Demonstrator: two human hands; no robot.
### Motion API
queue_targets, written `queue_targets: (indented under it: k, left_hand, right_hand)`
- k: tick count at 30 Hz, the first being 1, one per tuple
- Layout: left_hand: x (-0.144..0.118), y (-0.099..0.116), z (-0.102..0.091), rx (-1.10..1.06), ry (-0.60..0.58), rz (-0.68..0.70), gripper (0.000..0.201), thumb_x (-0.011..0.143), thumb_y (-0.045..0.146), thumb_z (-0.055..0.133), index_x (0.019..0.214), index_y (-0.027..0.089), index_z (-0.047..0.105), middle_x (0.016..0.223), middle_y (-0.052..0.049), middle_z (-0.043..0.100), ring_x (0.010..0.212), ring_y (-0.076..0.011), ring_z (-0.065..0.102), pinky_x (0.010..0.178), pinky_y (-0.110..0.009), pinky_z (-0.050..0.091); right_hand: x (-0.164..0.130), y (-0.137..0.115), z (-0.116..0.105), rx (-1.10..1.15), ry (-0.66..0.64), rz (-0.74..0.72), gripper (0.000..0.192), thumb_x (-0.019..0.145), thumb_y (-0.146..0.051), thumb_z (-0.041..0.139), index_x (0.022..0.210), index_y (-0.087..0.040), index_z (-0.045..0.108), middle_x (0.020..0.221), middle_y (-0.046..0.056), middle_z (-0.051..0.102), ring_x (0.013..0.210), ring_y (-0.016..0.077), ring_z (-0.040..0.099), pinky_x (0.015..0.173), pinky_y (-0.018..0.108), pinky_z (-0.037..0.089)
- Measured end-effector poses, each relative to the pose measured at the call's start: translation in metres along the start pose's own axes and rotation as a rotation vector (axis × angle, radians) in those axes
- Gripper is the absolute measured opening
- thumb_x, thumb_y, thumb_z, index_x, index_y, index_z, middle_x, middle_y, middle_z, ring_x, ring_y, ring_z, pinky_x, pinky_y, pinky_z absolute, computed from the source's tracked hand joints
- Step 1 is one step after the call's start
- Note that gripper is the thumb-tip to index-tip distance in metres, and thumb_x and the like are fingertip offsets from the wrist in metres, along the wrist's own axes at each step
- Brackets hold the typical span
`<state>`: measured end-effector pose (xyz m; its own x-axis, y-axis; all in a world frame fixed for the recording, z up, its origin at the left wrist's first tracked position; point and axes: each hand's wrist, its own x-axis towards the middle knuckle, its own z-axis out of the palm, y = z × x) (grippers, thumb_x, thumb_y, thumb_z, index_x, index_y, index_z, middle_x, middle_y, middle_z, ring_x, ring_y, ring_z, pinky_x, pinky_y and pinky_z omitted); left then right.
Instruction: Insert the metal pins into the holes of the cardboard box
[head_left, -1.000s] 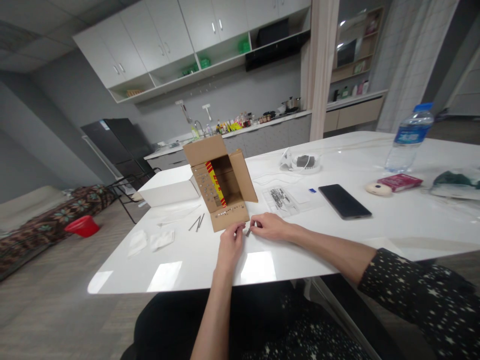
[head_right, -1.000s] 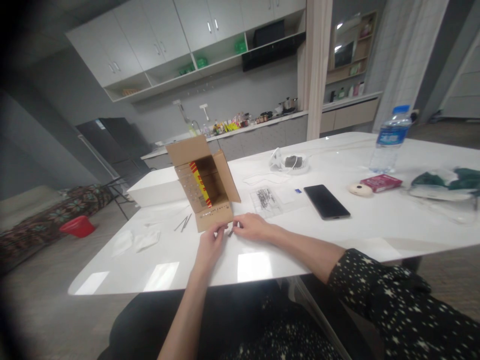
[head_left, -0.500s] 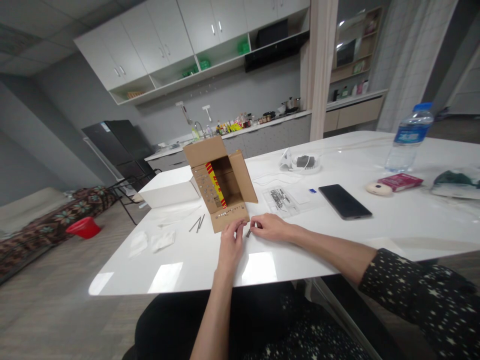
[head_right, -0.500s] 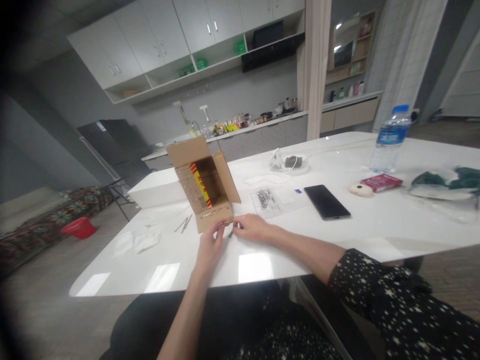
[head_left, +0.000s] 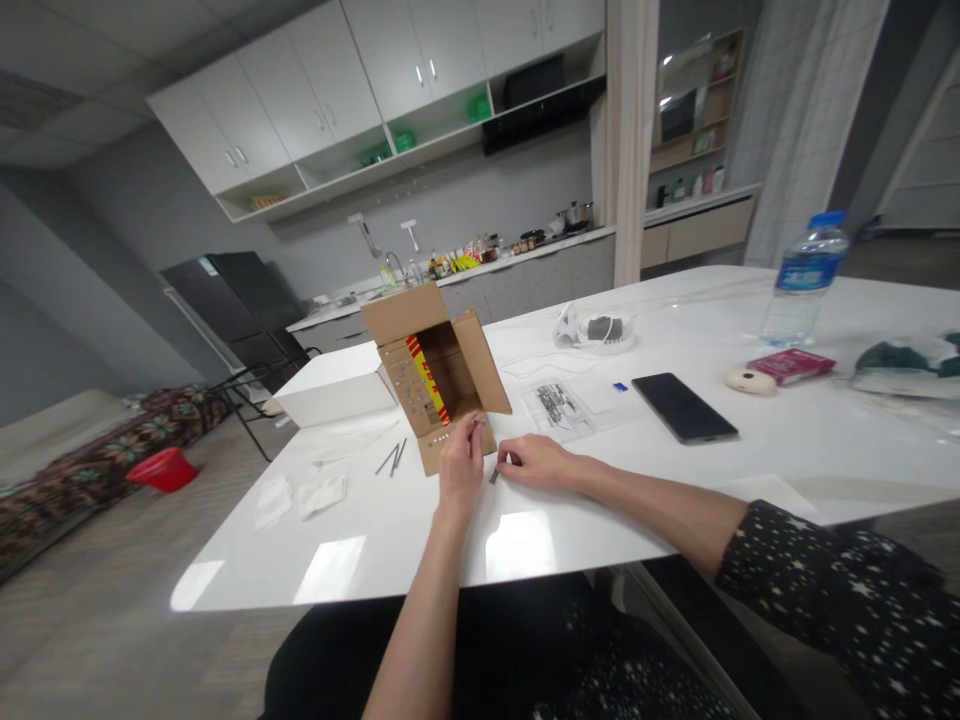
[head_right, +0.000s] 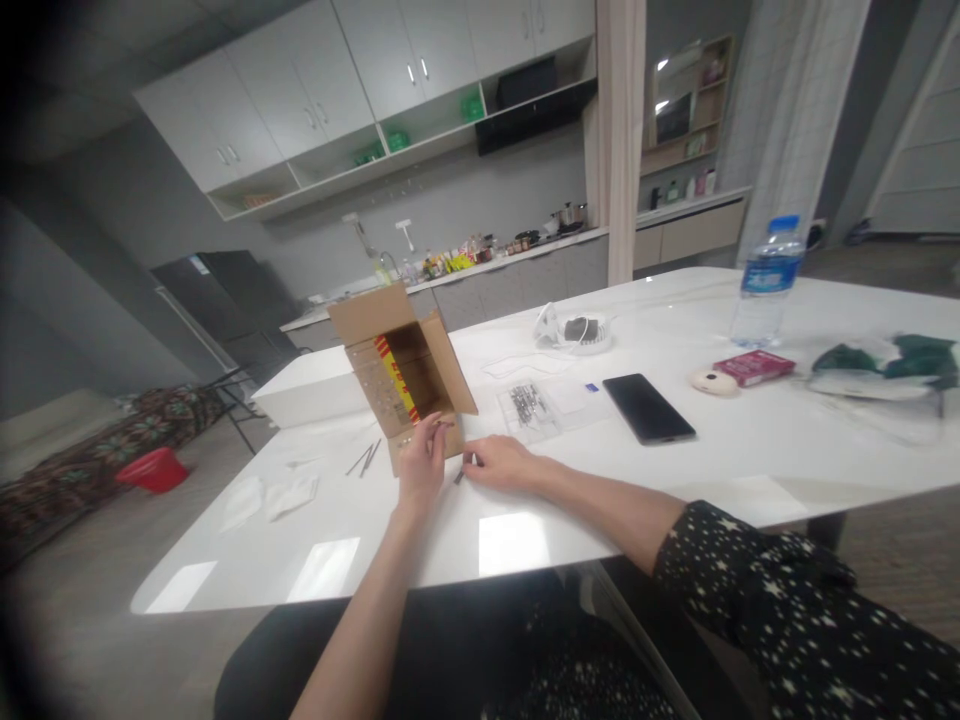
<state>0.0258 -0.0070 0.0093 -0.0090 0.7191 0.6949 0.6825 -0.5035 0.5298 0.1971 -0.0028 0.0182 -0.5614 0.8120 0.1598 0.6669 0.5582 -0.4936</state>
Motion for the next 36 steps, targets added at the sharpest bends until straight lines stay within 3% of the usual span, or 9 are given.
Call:
queue_targets:
  k: [6,13,19,27,36]
  left_hand:
    - [-0.005,-0.01,0.006,0.036,0.085,0.021,0.021,0.094,0.027,0.048,0.108,0.021,0.062,0.1,-0.006,0.073,0.091,-0.0174,0.068,0.084,-0.032,0.053]
    - [-0.013,-0.017,0.005,0.053,0.041,0.022,0.02,0.092,0.028,0.051,0.102,0.02,0.066,0.099,-0.007,0.072,0.085,-0.0166,0.066,0.075,-0.03,0.052]
    - [-0.014,-0.008,-0.001,0.024,0.044,-0.03,0.02,0.091,0.029,0.053,0.1,0.02,0.068,0.095,-0.007,0.069,0.083,-0.0163,0.063,0.066,-0.027,0.05]
    - [-0.013,-0.006,-0.003,0.011,0.019,-0.041,0.018,0.089,0.029,0.054,0.095,0.019,0.069,0.09,-0.006,0.068,0.077,-0.0151,0.061,0.069,-0.028,0.05]
    - [-0.015,-0.013,-0.002,0.004,-0.034,-0.146,0.02,0.086,0.034,0.057,0.093,0.02,0.07,0.08,-0.004,0.072,0.073,-0.0158,0.066,0.071,-0.029,0.051]
  right_hand:
    - [0.0,-0.002,-0.001,-0.016,0.011,0.001,0.023,0.086,-0.034,0.053,0.096,-0.023,0.07,0.08,0.003,0.07,0.073,0.0176,0.061,0.062,0.024,0.034]
    - [-0.002,-0.006,-0.005,-0.009,0.003,0.012,0.022,0.086,-0.032,0.053,0.096,-0.022,0.07,0.082,0.003,0.071,0.074,0.0177,0.062,0.063,0.024,0.035]
    - [-0.001,-0.005,-0.004,-0.01,0.001,0.019,0.021,0.086,-0.032,0.054,0.096,-0.023,0.07,0.082,0.002,0.071,0.074,0.0171,0.062,0.063,0.024,0.034]
    - [-0.002,-0.006,-0.003,-0.001,0.008,0.013,0.022,0.085,-0.031,0.053,0.097,-0.023,0.07,0.084,0.002,0.071,0.074,0.0169,0.061,0.063,0.024,0.034]
    - [-0.002,-0.005,-0.003,-0.011,0.004,0.001,0.023,0.087,-0.033,0.053,0.096,-0.022,0.071,0.086,0.003,0.072,0.076,0.0171,0.062,0.063,0.024,0.034]
